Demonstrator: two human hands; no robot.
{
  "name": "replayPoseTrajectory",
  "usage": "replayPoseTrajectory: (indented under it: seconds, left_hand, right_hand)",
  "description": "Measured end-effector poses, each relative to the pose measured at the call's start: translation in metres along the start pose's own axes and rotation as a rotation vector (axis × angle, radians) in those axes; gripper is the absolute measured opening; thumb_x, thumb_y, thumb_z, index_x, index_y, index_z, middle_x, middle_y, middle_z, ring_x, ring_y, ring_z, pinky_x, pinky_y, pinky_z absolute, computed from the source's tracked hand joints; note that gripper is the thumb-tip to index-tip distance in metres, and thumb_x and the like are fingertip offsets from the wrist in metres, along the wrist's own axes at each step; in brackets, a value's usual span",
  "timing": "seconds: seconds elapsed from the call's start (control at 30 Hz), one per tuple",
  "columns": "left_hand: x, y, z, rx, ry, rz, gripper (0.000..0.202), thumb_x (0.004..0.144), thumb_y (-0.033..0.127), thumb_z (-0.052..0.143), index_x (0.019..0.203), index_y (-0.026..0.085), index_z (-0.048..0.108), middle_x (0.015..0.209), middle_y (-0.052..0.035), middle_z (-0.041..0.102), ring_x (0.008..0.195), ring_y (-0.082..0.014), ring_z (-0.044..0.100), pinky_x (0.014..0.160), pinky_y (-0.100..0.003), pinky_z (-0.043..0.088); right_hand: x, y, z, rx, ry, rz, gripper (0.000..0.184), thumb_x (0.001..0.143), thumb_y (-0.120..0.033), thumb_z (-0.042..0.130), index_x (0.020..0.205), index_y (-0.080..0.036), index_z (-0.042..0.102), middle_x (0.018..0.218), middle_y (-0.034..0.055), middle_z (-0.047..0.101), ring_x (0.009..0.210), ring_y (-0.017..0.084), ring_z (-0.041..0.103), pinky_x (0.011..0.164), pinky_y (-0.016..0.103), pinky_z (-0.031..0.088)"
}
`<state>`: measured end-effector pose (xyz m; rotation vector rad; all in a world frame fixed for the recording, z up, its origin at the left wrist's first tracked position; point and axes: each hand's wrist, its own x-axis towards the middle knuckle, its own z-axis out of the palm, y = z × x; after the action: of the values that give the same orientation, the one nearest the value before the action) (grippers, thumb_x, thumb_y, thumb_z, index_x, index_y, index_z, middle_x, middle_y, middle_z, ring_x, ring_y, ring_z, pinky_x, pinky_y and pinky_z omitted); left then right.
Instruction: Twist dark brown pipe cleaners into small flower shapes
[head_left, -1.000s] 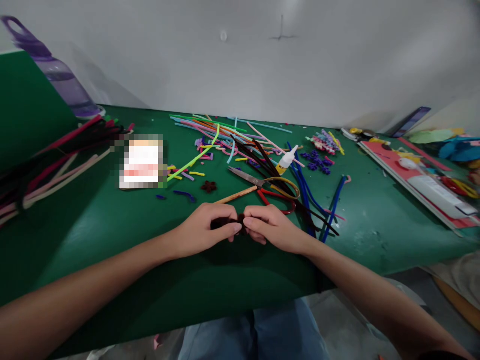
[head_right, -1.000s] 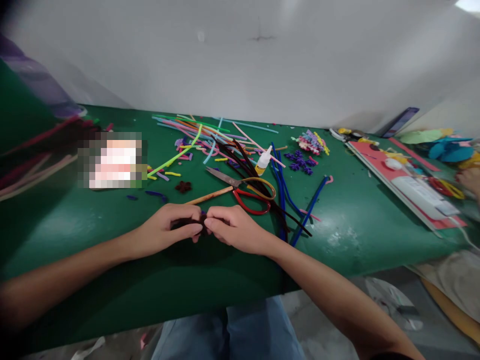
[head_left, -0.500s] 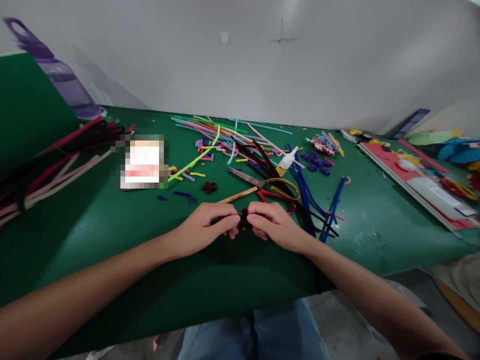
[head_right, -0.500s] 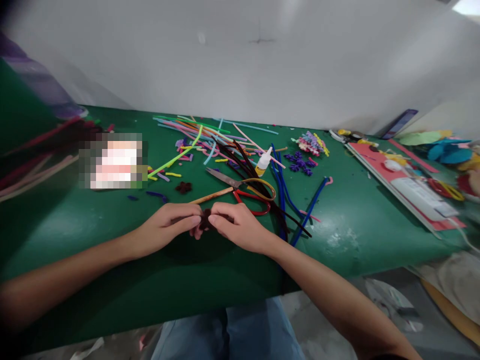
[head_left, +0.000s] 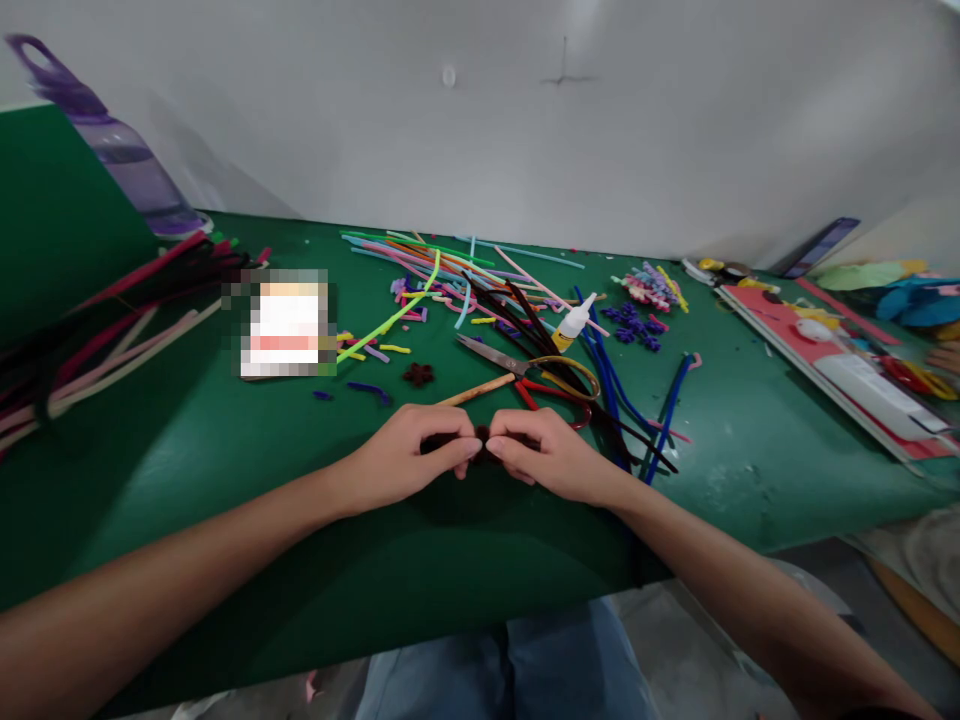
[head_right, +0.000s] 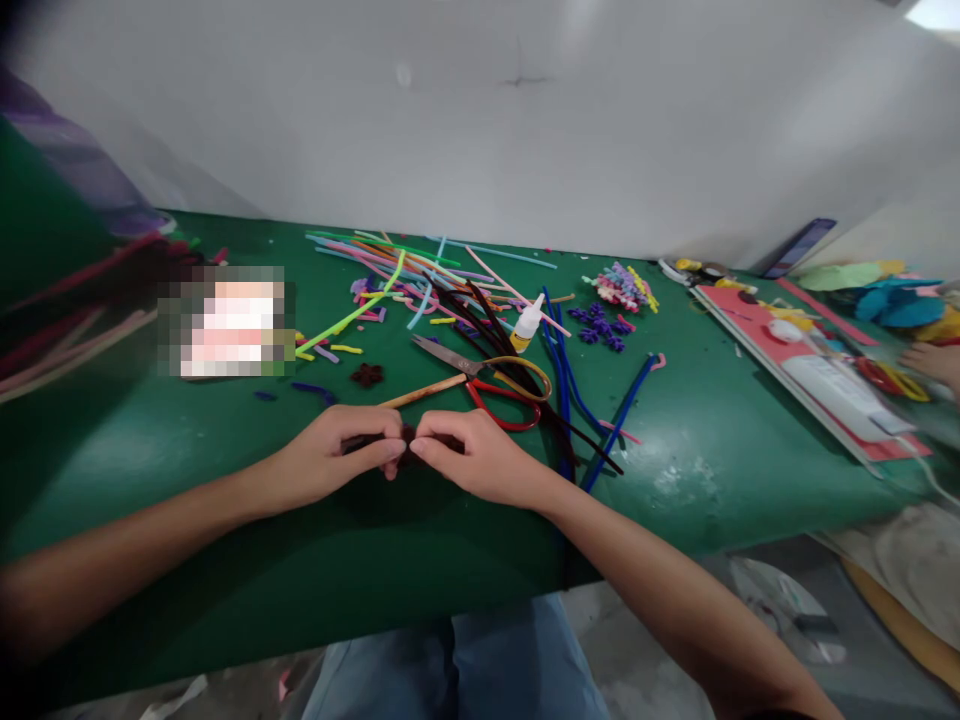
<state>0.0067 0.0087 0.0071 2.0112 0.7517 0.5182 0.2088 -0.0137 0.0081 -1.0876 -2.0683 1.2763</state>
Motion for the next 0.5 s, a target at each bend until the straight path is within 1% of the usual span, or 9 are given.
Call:
replayPoseTrajectory:
  seconds: [0.17,0.33,0.4,0.5]
  left_hand:
    - [0.0010,-0.0003,-0.0002,0.048,-0.016,0.001,0.028,0.088,0.024,0.047,0.064,0.015,0.057,0.065,0.0004,0.060,0.064,-0.0115,0.055,0.061,-0.020,0.039]
    - [0.0009,-0.0020,0.0006,0.069,-0.023,0.035,0.028,0.088,0.025,0.047,0.063,0.015,0.056,0.064,0.0006,0.059,0.062,-0.0111,0.054,0.060,-0.020,0.038]
    - [0.0010,-0.0016,0.0007,0.072,-0.024,0.033,0.029,0.089,0.025,0.046,0.064,0.015,0.057,0.065,0.0003,0.059,0.063,-0.0114,0.054,0.061,-0.020,0.039]
    - [0.0011,-0.0005,0.0002,0.047,-0.017,0.016,0.029,0.089,0.025,0.045,0.066,0.015,0.059,0.066,0.0000,0.061,0.066,-0.0120,0.056,0.064,-0.021,0.039]
  right_hand:
    - [-0.0001,0.0021,0.0009,-0.013,-0.021,0.003,0.023,0.091,-0.028,0.045,0.070,-0.017,0.047,0.052,-0.0060,0.043,0.048,0.008,0.037,0.049,0.020,0.028]
    - [0.0003,0.0032,0.0002,0.014,-0.057,0.013,0.022,0.090,-0.027,0.045,0.071,-0.017,0.047,0.051,-0.0065,0.042,0.047,0.007,0.037,0.048,0.020,0.029]
    - [0.0004,0.0036,0.0001,0.054,-0.069,0.030,0.022,0.091,-0.028,0.045,0.071,-0.017,0.047,0.051,-0.0068,0.042,0.046,0.007,0.037,0.048,0.020,0.029]
    - [0.0005,0.0044,0.0005,0.185,-0.067,0.056,0.025,0.091,-0.032,0.045,0.071,-0.018,0.044,0.052,-0.0073,0.041,0.045,0.007,0.037,0.047,0.019,0.031]
